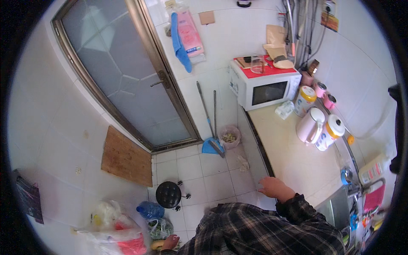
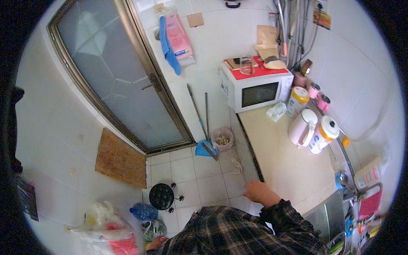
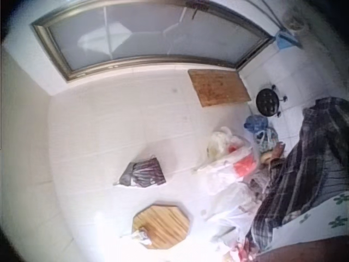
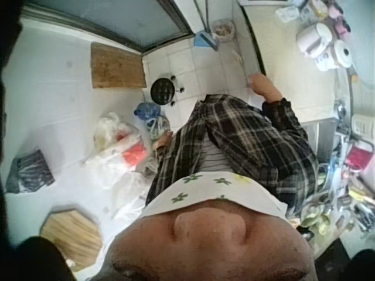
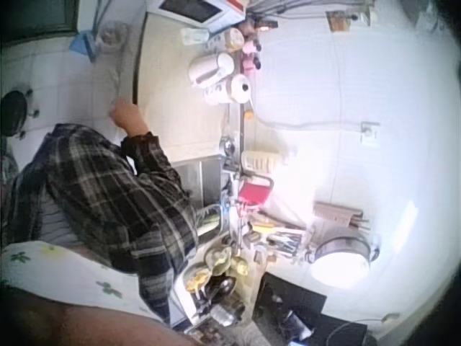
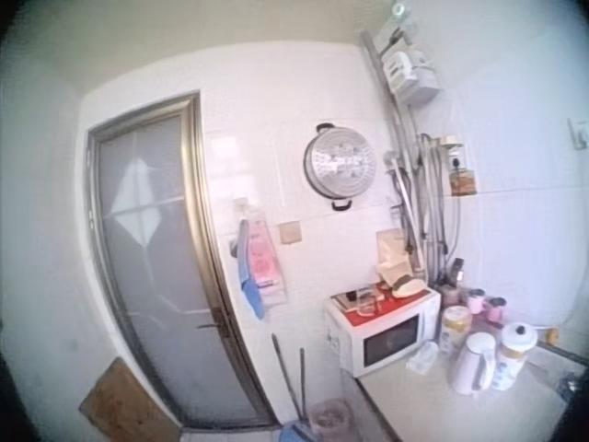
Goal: The person wipes the front of kitchen cabinets using a pink cloth. They move along the cabinet line, wiping multiple doors and drawer fronts in sequence.
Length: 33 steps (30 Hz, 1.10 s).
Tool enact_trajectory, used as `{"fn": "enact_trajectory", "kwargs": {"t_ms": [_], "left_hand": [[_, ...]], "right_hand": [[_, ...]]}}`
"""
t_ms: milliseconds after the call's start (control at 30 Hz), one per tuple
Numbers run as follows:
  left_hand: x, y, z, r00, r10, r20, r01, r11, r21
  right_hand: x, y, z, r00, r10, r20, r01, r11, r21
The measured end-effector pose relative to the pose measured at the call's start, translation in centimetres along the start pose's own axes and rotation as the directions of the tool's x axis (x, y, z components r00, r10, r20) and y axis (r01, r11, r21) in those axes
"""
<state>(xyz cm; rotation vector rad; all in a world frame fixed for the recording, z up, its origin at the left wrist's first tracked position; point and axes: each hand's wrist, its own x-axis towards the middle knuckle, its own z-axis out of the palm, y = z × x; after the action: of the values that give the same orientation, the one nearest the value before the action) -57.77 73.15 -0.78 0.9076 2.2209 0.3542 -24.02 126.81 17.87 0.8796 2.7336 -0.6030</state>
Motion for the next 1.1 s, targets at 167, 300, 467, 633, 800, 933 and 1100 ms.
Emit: {"fn": "enact_trajectory", "kwargs": {"t_ms": [167,300,467,633,800,933,1100], "left_hand": [[5.3,-4.8,-1.4,0.963,-0.125,0.238,0.135,0.99,-0.027],[14.8,-7.5,-8.8,0.964,0.167,0.207,-0.198,0.971,0.135],[31.4,-1.6,-26.4,0.995,0.073,-0.067,-0.062,0.985,0.159],[45.1,14.9,-42.2,0.813,0.462,-0.356,-0.409,0.887,0.215],[52.9,33.3,-50.5,0.594,0.757,-0.273,-0.67,0.653,0.354],[58.0,44.3,-53.4,0.5,0.776,-0.385,-0.766,0.604,0.223],[61.8,53.4,-56.1,0.409,0.658,-0.633,-0.761,0.628,0.161]], "right_hand": [[5.2,-0.2,-1.9,0.995,-0.045,0.09,0.045,0.999,-0.004],[10.5,-0.8,-4.2,0.999,0.035,-0.014,-0.035,0.999,-0.042],[16.9,-3.0,-8.3,0.989,0.134,-0.059,-0.136,0.99,-0.03],[23.1,-5.1,-9.7,0.975,0.168,-0.143,-0.17,0.985,-0.001],[26.1,-5.4,-10.1,0.984,0.173,-0.05,-0.168,0.981,0.096],[27.4,-3.6,-12.4,0.968,0.246,-0.046,-0.243,0.968,0.062],[33.2,-1.3,-19.2,0.974,0.09,-0.208,-0.068,0.991,0.114]]}}
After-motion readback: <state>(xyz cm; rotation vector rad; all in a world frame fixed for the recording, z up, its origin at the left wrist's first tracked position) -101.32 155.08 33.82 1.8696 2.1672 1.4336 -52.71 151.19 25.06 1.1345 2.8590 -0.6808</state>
